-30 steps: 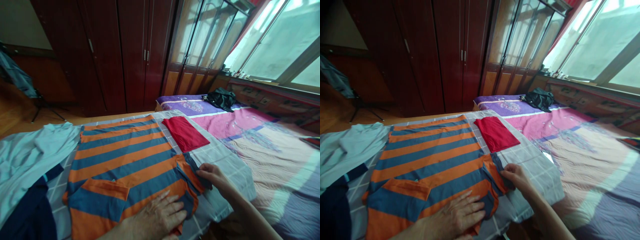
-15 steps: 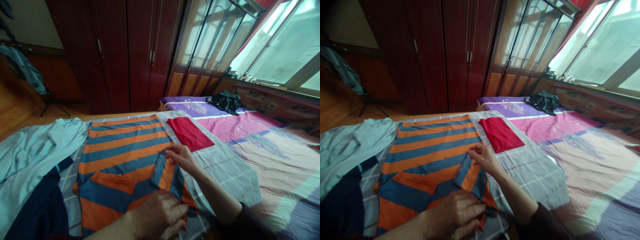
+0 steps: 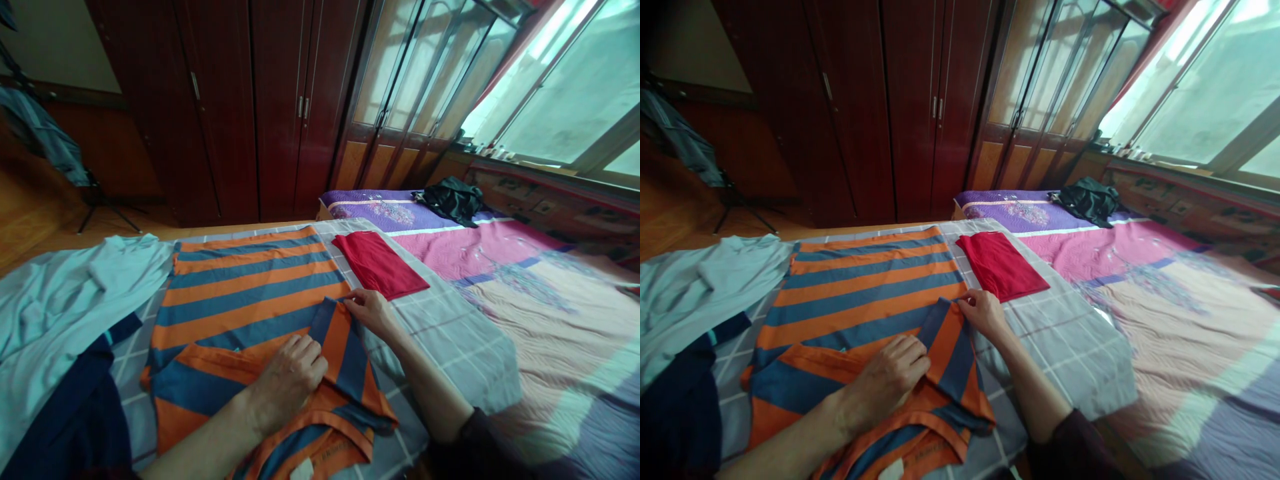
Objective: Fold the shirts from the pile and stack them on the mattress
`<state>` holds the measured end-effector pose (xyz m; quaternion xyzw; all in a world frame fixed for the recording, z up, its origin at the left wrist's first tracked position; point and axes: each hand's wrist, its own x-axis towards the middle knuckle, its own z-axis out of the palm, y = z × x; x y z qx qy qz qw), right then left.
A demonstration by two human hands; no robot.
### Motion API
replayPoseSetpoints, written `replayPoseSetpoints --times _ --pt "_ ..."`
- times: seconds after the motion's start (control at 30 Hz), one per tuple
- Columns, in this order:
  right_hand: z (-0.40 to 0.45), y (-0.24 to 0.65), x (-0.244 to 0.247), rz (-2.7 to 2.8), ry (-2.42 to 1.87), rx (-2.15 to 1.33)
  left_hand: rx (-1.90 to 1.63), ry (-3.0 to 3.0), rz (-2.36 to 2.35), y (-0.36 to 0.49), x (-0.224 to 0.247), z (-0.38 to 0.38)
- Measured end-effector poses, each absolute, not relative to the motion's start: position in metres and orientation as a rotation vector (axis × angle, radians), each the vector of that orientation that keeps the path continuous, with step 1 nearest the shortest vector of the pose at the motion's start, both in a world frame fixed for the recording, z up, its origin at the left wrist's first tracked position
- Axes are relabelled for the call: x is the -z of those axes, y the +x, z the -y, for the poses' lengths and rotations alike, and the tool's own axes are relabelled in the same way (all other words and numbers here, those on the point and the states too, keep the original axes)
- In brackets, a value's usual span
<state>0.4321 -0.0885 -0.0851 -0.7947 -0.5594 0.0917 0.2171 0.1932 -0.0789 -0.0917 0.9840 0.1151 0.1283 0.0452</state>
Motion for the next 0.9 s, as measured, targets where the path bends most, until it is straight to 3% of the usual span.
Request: replayPoseSetpoints --times 0.2,0.37,0.63,0.8,0.9 --pt "0.093 0.435 0.086 1.52 -2.257 -0.186 -0.479 3.028 -0.498 0.191 0.086 0.072" --pt "0.098 0.43 0.081 1.624 -2.234 -0.142 -0.609 2.991 -0.18 0.193 0.093 0.084" --pt "0.105 0.423 0.075 1.682 -2.237 -0.051 -0.612 3.04 -0.173 0.195 0.102 0.087" --pt "0.117 0.409 0.083 2.1 -1.86 0.081 -0.503 2.963 0.012 0.196 0.099 0.1" --pt "0.11 0.413 0.087 2.231 -1.914 0.039 -0.414 2.95 -0.005 0.196 0.098 0.103"
